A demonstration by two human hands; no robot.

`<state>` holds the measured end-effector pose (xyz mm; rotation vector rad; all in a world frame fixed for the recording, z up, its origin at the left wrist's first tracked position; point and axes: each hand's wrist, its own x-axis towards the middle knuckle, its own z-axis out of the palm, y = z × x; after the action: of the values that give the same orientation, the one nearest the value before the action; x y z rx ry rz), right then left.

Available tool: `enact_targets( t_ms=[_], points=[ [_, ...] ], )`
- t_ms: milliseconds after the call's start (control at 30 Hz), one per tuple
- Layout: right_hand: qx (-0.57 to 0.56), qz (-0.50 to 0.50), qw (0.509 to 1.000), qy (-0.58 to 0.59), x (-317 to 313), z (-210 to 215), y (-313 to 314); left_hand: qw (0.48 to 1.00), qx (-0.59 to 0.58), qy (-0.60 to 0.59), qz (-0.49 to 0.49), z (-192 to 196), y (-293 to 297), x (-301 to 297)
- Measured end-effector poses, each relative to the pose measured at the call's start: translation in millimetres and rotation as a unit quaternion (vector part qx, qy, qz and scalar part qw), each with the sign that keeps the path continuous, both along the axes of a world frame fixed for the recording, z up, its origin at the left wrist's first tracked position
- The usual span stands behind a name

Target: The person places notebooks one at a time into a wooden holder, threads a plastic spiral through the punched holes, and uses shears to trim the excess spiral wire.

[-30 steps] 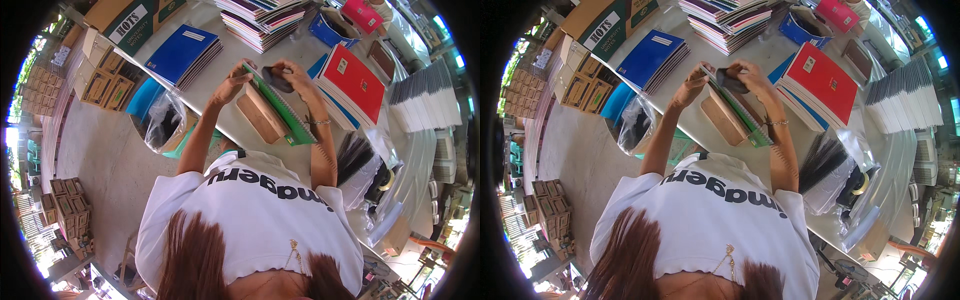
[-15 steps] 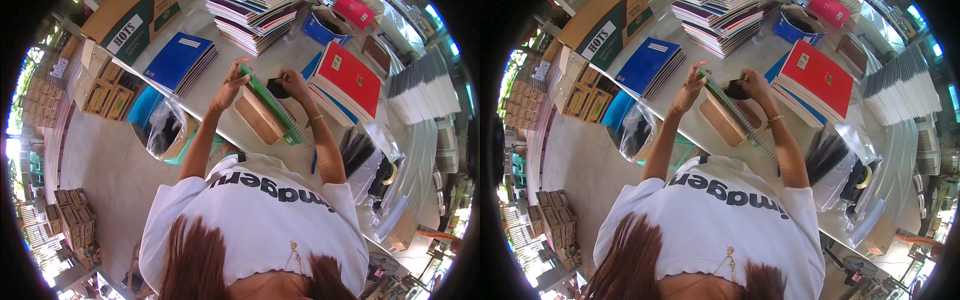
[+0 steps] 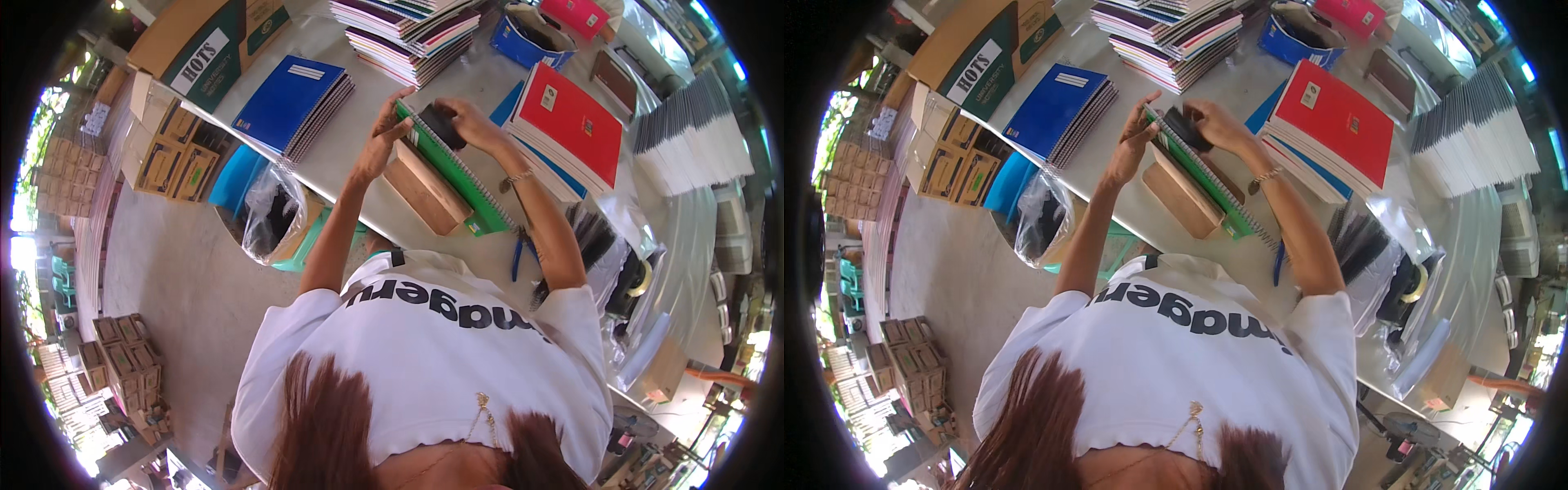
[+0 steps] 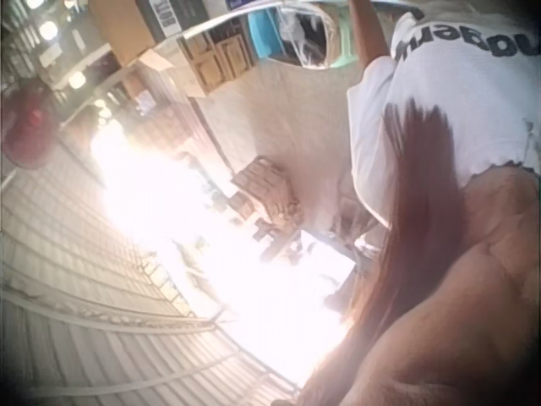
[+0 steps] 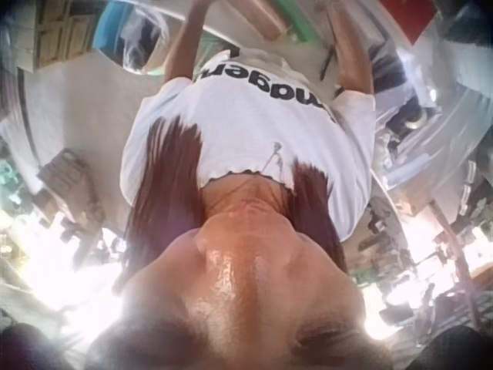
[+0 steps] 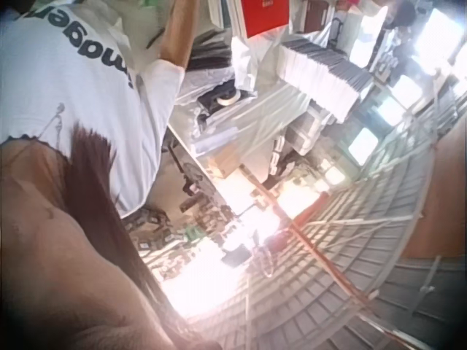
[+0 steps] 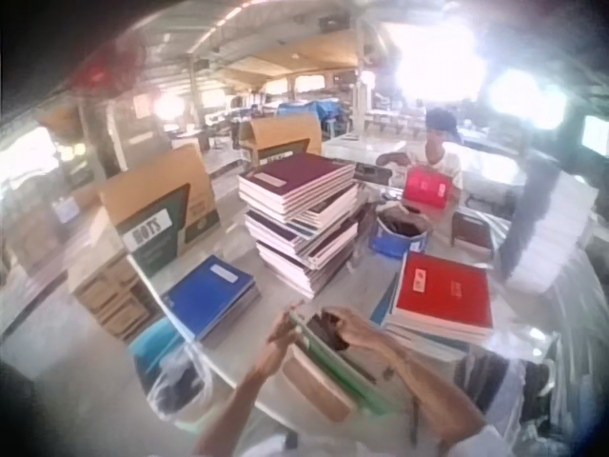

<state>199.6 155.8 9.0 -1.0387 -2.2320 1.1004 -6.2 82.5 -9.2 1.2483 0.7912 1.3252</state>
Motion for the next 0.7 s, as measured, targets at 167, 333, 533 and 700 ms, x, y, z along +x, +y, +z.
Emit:
enact_targets(
  t_ms=[167, 333, 533, 700],
  points=[
    [-0.088, -0.13, 0.987, -0.023, 30.9, -36.5, 28.5, 0.999, 0.006, 0.044, -0.001, 11.8, 0.3, 4.6],
    [0.169, 0.023, 0.984, 0.042, 3.8, -33.4, 19.8, 1.0, 0.01, 0.017, -0.011, 2.0, 0.3, 3.2],
    [-0.121, -0.097, 0.988, 0.018, 17.8, -3.8, 15.8, 0.999, 0.02, 0.037, 0.004, 4.3, -0.3, 0.9],
    [0.13, 0.025, 0.964, -0.232, -7.0, 9.8, 12.6, 0.999, 0.02, 0.03, -0.024, -4.8, 4.1, -6.3]
  ],
)
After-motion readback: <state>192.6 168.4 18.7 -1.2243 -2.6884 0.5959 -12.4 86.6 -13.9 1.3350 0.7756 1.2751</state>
